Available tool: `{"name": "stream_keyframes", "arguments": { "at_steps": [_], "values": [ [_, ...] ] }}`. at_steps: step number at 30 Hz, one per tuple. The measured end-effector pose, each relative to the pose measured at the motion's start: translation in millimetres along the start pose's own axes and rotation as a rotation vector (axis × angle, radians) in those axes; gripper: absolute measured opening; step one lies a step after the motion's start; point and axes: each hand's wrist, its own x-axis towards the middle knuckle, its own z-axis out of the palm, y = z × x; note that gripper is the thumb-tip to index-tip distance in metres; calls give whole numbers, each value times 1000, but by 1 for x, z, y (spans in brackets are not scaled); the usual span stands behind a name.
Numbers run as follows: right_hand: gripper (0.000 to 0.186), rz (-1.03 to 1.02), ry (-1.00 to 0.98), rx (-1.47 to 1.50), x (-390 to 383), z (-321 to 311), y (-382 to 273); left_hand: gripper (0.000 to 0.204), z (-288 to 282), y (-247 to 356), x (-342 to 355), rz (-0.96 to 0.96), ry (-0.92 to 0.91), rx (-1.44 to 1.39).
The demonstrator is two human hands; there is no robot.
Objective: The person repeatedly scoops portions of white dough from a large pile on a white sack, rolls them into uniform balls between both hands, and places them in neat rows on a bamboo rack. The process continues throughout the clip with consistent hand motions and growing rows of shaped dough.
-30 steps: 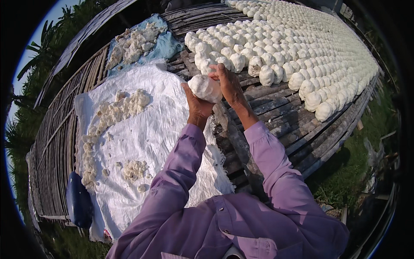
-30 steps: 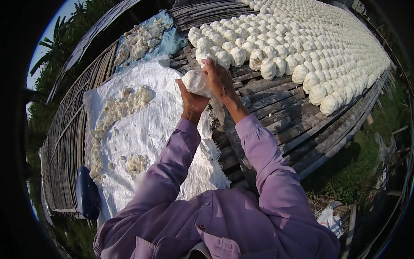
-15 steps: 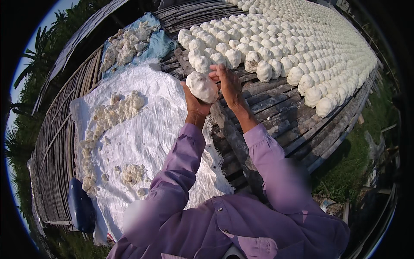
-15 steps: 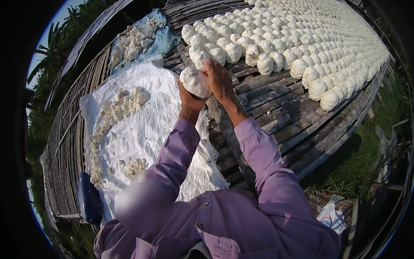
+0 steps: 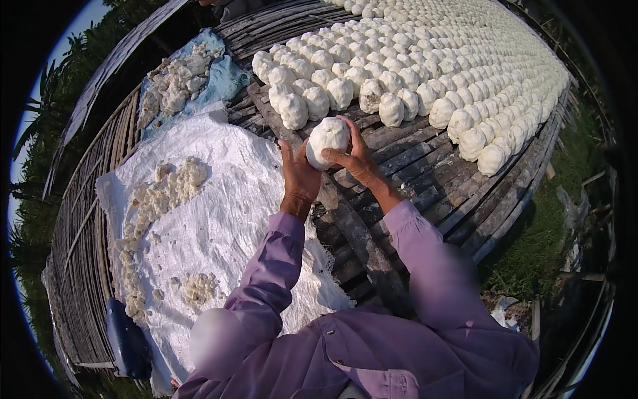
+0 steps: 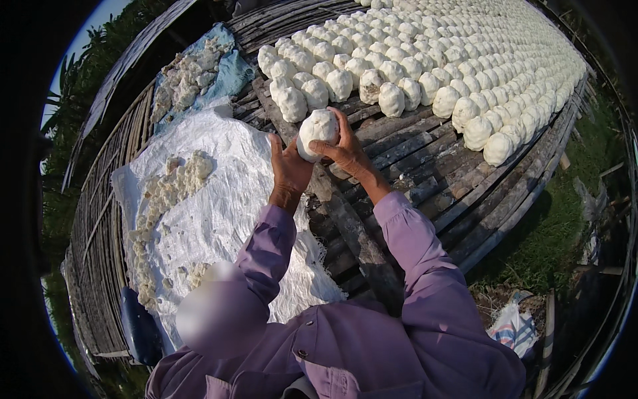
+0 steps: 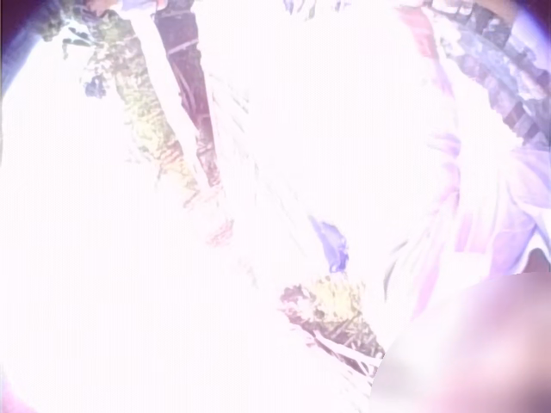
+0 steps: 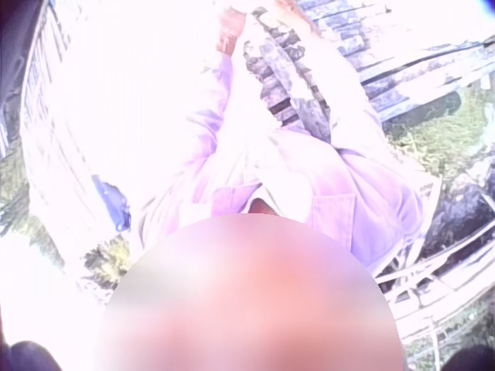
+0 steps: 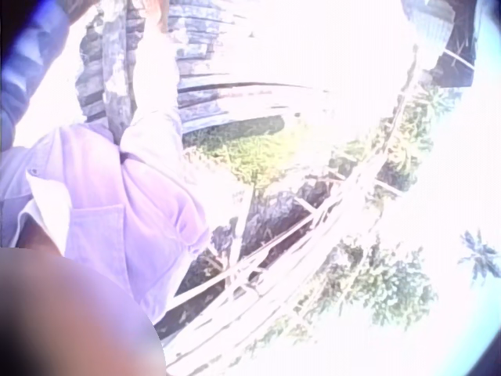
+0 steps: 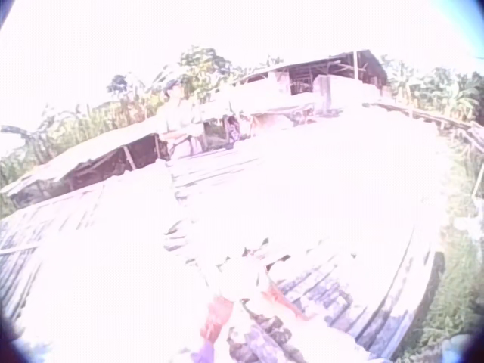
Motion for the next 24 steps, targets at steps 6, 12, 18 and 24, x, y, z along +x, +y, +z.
{"name": "stream_keyframes", "arguments": {
  "at_steps": [6, 12, 18, 24],
  "values": [
    [106, 43, 354, -50, 57, -65, 52, 94, -4, 16, -17, 36, 117, 199],
    [83, 6, 369, -750, 113, -89, 131, 76, -41, 49, -81, 139, 195, 229],
    [65, 143, 297, -1121, 117, -90, 83, 74, -78, 100, -180, 334, 359, 458],
    [50, -60, -94, -401, 76, 65, 34, 61, -134, 138, -295, 498, 767, 806]
  ]
}}
